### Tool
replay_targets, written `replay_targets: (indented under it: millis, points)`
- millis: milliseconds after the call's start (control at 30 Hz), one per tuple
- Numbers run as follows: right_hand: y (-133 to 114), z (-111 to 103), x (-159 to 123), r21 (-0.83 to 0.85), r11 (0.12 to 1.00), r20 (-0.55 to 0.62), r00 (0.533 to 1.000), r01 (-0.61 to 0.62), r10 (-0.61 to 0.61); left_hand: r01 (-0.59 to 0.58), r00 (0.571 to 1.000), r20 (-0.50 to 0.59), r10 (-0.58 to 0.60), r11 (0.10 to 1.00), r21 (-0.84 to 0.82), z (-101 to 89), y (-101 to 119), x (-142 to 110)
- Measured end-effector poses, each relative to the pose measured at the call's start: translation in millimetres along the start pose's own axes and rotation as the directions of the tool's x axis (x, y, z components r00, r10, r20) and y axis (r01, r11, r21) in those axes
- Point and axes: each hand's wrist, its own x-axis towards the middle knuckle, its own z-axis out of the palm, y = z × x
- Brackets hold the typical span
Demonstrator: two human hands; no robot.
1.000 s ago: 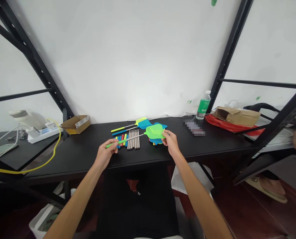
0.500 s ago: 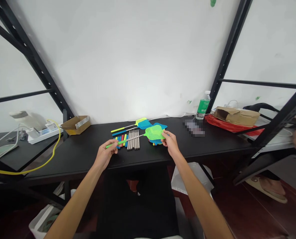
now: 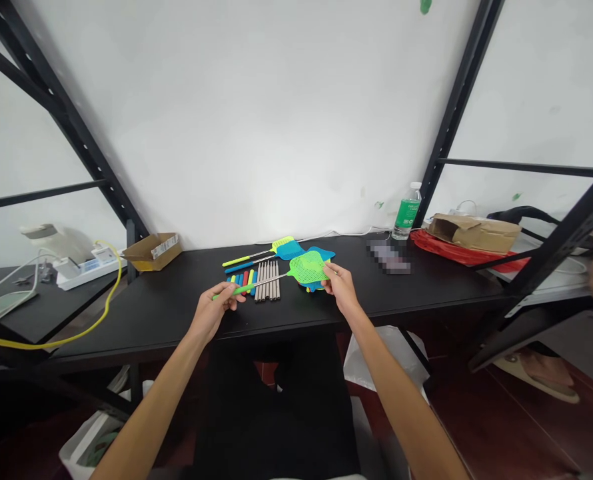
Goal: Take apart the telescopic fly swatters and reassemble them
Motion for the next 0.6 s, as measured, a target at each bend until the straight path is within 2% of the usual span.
replay_targets:
  millis: [333,600]
  points:
    - [12.5,-4.7,3.3,-0.164,0.979,0.026,0.993,0.121,-0.119,-0.028,0.999,0.039,0.025,0.998,0.062,2.7,5.3,-3.2]
    - [10.3,-4.3,0.2,-0.235,0.962,0.035,0.990,0.140,-0.135,-0.045,0.999,0.030,0.044,0.998,0.040,1.2,1.8,-2.7]
